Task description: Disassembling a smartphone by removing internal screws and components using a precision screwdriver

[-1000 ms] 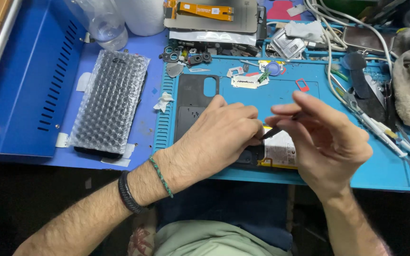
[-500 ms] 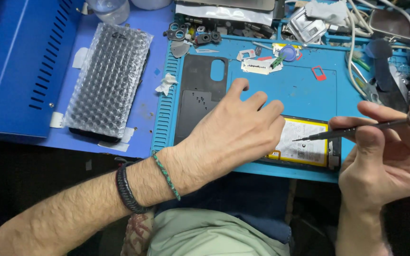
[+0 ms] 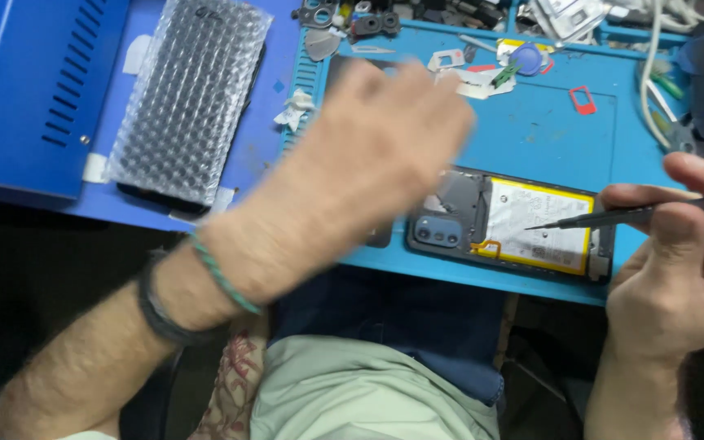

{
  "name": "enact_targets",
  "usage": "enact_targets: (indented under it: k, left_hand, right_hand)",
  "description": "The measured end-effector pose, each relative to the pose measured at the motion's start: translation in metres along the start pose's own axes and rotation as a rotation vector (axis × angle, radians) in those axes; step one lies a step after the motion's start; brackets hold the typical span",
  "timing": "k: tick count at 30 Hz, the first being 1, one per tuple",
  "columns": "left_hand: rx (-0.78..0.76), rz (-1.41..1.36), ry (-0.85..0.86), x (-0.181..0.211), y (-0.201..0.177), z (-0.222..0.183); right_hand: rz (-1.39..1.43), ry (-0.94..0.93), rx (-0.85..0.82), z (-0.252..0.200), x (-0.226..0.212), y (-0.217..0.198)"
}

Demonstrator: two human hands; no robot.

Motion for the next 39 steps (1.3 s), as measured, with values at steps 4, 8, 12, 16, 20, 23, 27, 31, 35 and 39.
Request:
enact_targets:
  k: [4,8,12,16,20,23,27,31,35,39]
  left_hand:
    - [-0.181,-0.259,-0.156,-0.050,-0.030,-0.031]
    - [-0.201,-0.221,-0.182,-0.048,-0.018,-0.054]
    - [-0.172,-0.138,-0.183,-0.046,-0.009,-0.062]
    - [-0.176,-0.227,-0.203,-0.046,-0.027,-0.061]
    - [-0.098,-0.433,-0.218,-0.039,-0.047,-0.054]
    - [-0.025,-0.482,-0.177,-0.027,-0.042,-0.049]
    - [0.058,-0.442,-0.141,-0.007,-0.023,-0.041]
    - [0.093,-0.442,-0.186,-0.001,-0.015,-0.036]
    - [0.147,-0.508,-0.232,-0.002,-0.013,-0.032]
    - [0.129,-0.601,-0.239,-0.004,-0.005,-0.029]
  right_hand:
    - [-0.043,0.029,-0.096,-0.003,0.021,-0.003]
    - [-0.101,0.004,-0.175,-0.008,0.032,-0.007]
    - [-0.143,0.135,-0.096,-0.019,0.067,-0.021]
    - [-0.215,0.135,-0.111,-0.012,0.055,-0.017]
    - [-0.207,0.103,-0.180,0.004,0.034,-0.010]
    - [-0.190,-0.033,-0.303,0.020,-0.017,0.018]
    - [-0.188,-0.197,-0.282,0.038,-0.059,0.055]
    - [-0.161,-0.207,-0.260,0.034,-0.054,0.059]
    - [-0.160,-0.149,-0.287,0.035,-0.051,0.061]
    - [-0.160,-0.189,-0.297,0.037,-0.054,0.062]
Point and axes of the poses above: each hand's wrist, its own z-axis towards the middle knuckle, its own y-axis out of the palm, x = y × z, the point moved 4 cm from there along z, towards the middle knuckle, and after that the axes turned 9 degrees about -z, right-handed, at the moved point
